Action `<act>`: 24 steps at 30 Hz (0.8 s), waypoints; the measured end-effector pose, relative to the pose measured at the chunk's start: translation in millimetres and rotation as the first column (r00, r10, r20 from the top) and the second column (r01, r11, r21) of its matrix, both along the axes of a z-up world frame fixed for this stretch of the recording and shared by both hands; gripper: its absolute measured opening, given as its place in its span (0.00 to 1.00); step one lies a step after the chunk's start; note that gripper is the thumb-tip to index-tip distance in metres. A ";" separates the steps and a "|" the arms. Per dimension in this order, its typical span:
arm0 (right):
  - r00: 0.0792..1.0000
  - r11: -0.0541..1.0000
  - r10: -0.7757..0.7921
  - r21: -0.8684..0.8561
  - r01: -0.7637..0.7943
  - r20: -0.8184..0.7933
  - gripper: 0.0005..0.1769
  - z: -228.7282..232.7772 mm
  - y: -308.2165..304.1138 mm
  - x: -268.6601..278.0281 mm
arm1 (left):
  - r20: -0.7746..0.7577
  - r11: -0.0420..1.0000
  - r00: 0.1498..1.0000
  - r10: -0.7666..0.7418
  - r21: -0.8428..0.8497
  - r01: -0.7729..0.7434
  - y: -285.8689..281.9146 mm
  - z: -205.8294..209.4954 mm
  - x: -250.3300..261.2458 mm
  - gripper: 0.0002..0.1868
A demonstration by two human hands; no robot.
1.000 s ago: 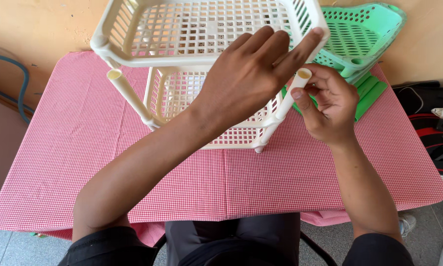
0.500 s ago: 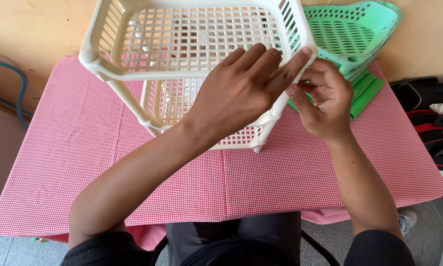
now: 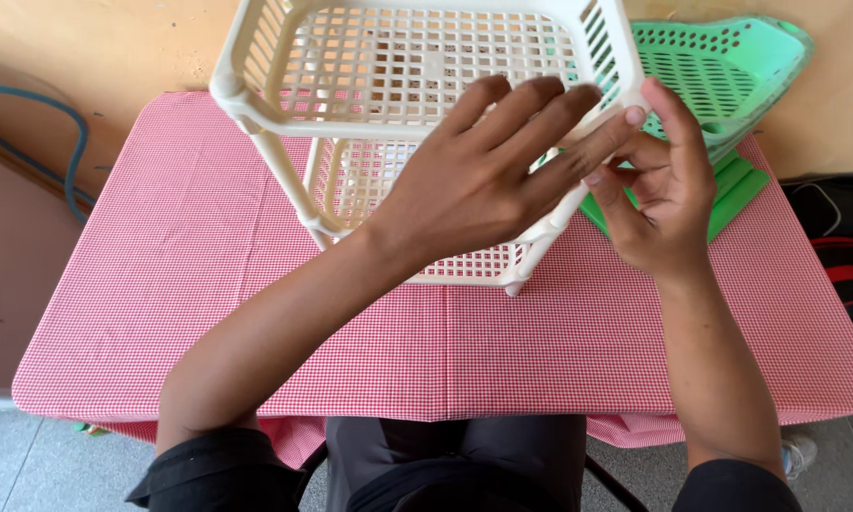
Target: The person assembles a two-tier plastic storage rack by inserting white plastic legs into the corners of two beige trays and stacking them. They then attach small white caps to the tray corners and insert additional legs into a second tray.
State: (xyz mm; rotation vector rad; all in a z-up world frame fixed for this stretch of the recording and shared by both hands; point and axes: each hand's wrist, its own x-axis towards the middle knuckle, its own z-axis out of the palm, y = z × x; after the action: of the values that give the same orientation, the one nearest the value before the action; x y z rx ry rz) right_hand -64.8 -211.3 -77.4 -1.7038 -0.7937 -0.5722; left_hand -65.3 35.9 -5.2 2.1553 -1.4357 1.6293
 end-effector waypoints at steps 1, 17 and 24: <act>0.999 1.000 -0.026 0.012 0.027 -0.025 0.39 0.3 0.2 -0.3 | -0.002 0.999 1.000 -0.031 -0.041 0.031 9.1 -0.1 -2.2 0.27; 0.996 0.998 -0.057 -0.032 0.059 0.071 0.38 -4.2 -5.1 2.9 | -0.643 0.673 0.624 -0.444 -0.699 -0.242 135.4 -21.3 18.8 0.43; 0.999 1.000 -0.025 0.014 0.025 0.034 0.38 -9.4 -8.8 5.2 | -0.671 0.663 0.487 -0.559 -0.715 -0.223 128.7 -19.6 21.6 0.43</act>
State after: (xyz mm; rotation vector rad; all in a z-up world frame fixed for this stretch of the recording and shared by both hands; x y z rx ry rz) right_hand -59.6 -220.1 -86.8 -1.6976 -0.7917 -0.6239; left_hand -43.7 164.6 -24.8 1.7035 -0.4770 0.5582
